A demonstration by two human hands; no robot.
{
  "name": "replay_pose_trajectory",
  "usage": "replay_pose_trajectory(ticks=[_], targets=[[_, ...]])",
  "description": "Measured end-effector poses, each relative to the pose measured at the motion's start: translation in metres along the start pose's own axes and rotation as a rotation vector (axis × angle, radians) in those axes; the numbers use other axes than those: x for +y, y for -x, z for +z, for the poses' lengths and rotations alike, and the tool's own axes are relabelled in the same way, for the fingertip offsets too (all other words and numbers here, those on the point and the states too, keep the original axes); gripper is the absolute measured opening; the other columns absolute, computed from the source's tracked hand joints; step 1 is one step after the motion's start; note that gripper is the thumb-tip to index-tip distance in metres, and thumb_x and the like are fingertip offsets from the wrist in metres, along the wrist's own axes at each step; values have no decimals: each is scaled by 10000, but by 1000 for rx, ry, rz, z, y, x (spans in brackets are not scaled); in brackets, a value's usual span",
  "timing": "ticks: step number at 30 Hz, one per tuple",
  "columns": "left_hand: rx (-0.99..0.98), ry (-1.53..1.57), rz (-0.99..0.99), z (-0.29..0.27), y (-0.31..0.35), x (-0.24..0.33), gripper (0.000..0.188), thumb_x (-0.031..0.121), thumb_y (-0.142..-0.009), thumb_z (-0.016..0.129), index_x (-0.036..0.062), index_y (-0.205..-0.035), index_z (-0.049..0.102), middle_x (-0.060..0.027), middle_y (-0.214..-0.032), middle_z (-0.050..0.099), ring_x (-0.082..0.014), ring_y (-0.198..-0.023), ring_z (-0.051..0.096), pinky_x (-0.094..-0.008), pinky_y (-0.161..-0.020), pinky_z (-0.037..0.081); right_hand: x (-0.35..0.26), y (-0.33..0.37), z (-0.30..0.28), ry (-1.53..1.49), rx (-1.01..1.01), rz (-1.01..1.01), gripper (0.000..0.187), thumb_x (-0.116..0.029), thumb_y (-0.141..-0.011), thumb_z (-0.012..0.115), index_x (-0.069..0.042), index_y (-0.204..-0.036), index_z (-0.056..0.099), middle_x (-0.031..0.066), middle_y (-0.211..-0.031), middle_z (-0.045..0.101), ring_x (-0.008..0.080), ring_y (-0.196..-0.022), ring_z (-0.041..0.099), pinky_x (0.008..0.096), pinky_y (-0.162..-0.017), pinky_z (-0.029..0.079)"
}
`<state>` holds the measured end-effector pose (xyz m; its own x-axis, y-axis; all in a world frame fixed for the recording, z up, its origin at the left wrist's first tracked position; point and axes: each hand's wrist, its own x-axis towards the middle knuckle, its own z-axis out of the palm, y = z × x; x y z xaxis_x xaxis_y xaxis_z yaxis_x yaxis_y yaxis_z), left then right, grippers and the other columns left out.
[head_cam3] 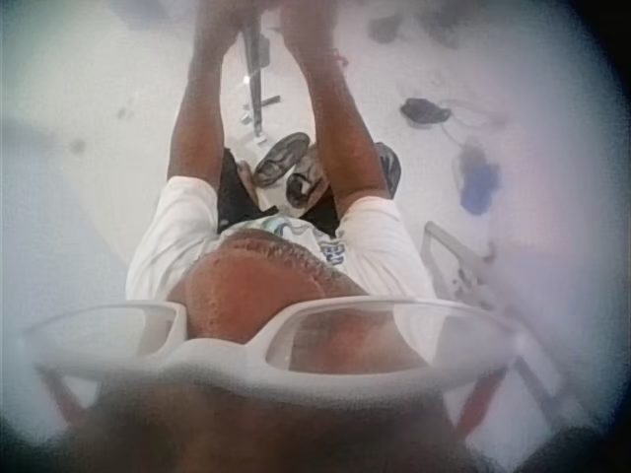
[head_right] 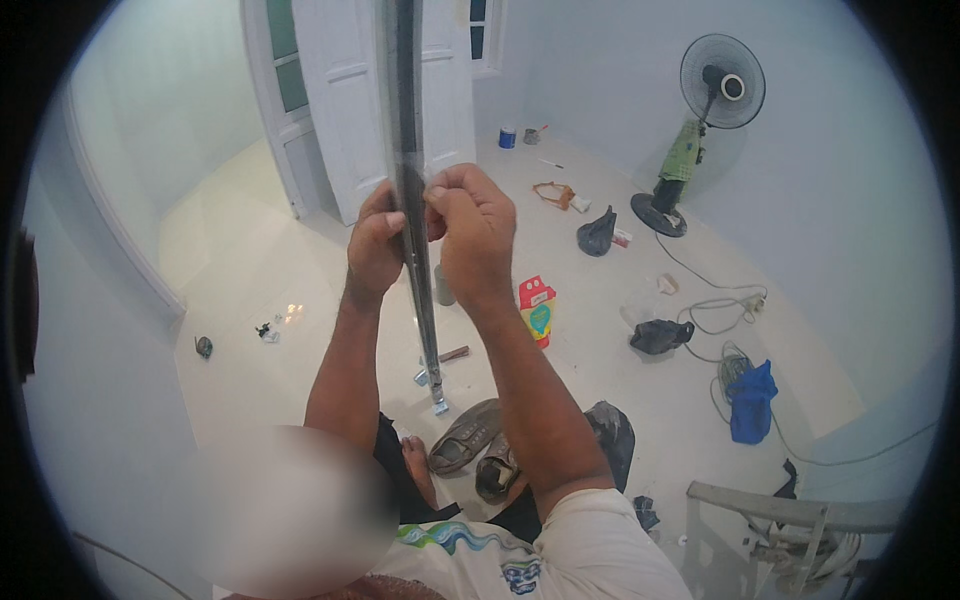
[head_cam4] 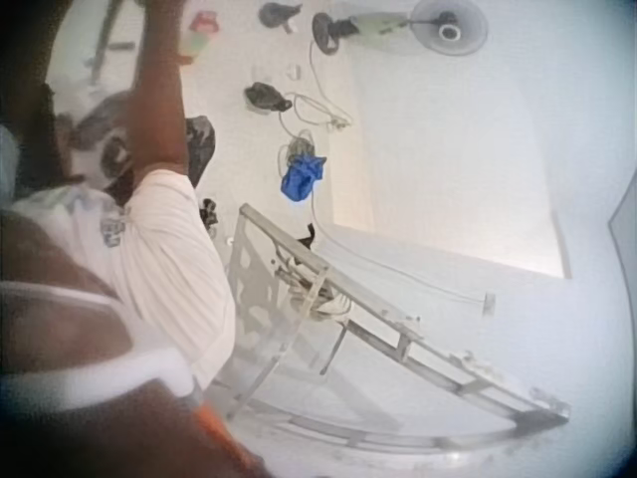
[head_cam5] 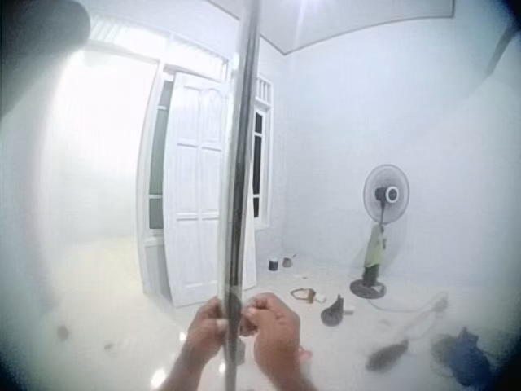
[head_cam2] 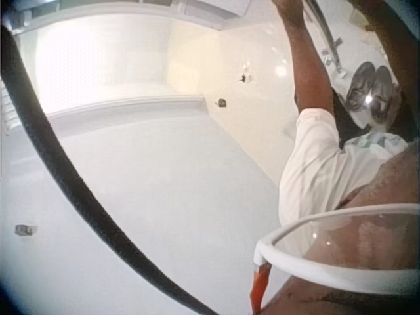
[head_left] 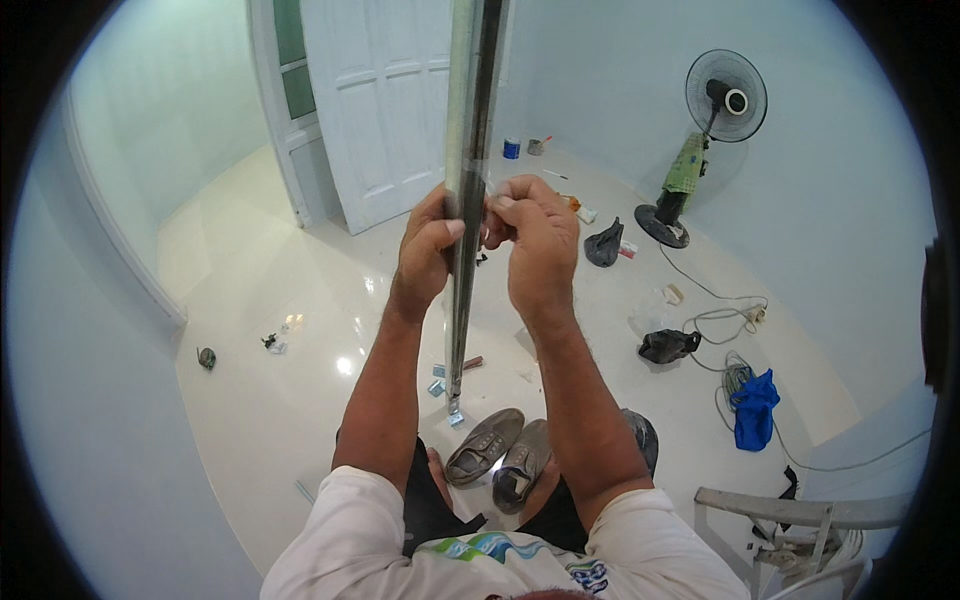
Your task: The person sits on the floor and assembles two long metal rods by inserting small fasteners into pre-drilled holes along their length. The person handles the rods and fasteners by hand, occasionally picking up additional fasteners from the floor.
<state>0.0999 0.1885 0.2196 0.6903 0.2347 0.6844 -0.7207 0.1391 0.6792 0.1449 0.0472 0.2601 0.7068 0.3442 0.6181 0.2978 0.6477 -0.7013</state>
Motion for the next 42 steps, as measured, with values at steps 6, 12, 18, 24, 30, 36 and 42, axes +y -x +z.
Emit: replay_pose_trajectory(ticks=[6,12,18,24,30,36,42], targets=[[137,7,-51,-1,0,-2,542,475,-1175,389,16,-1149,675,-45,-821,625,-139,-744,566,-301,-709,472,-23,-16,8,425,-42,42,280,-230,-1095,649,-13,-927,702,27,-782,641,90,-679,571,271,-581,469],[120,-98,-33,-11,-11,-10,681,568,-1221,264,44,-1094,681,-43,-811,646,-121,-701,570,-290,-660,483,-9,-38,16,-84,-130,238,242,-147,-1040,755,-44,-832,689,4,-708,603,62,-548,488,229,-478,353],[172,-113,-74,-22,-15,-7,668,536,-1229,260,34,-1174,697,-48,-860,687,-119,-735,634,-287,-669,533,10,-27,18,-73,-37,248,328,-220,-1063,715,-16,-807,704,31,-698,637,72,-519,506,232,-465,363],[258,-125,-91,-24,-16,-4,655,516,-1230,263,15,-1233,685,-76,-940,731,-155,-831,729,-311,-743,621,1,-37,24,76,-146,480,687,-532,-1135,480,58,-907,749,180,-823,785,136,-526,667,207,-412,379],[252,-31,-32,-19,-22,-4,605,502,-1235,258,57,-1247,668,-41,-912,686,-123,-796,670,-289,-739,584,-7,-56,29,-341,-73,518,752,-592,-1125,482,104,-999,736,213,-837,801,179,-548,722,215,-430,424],[221,-44,-30,-28,-20,-9,596,503,-1235,246,64,-1258,649,-21,-909,658,-112,-772,613,-295,-703,523,-7,-60,31,-42,-119,390,412,-333,-1052,721,62,-942,762,194,-878,802,143,-620,723,221,-452,451],[193,7,-26,-29,-23,-9,581,514,-1232,272,71,-1239,648,-12,-943,665,-100,-821,624,-276,-735,522,5,-50,43,-225,55,365,158,-87,-960,778,26,-852,755,84,-763,716,96,-599,637,211,-515,465]])
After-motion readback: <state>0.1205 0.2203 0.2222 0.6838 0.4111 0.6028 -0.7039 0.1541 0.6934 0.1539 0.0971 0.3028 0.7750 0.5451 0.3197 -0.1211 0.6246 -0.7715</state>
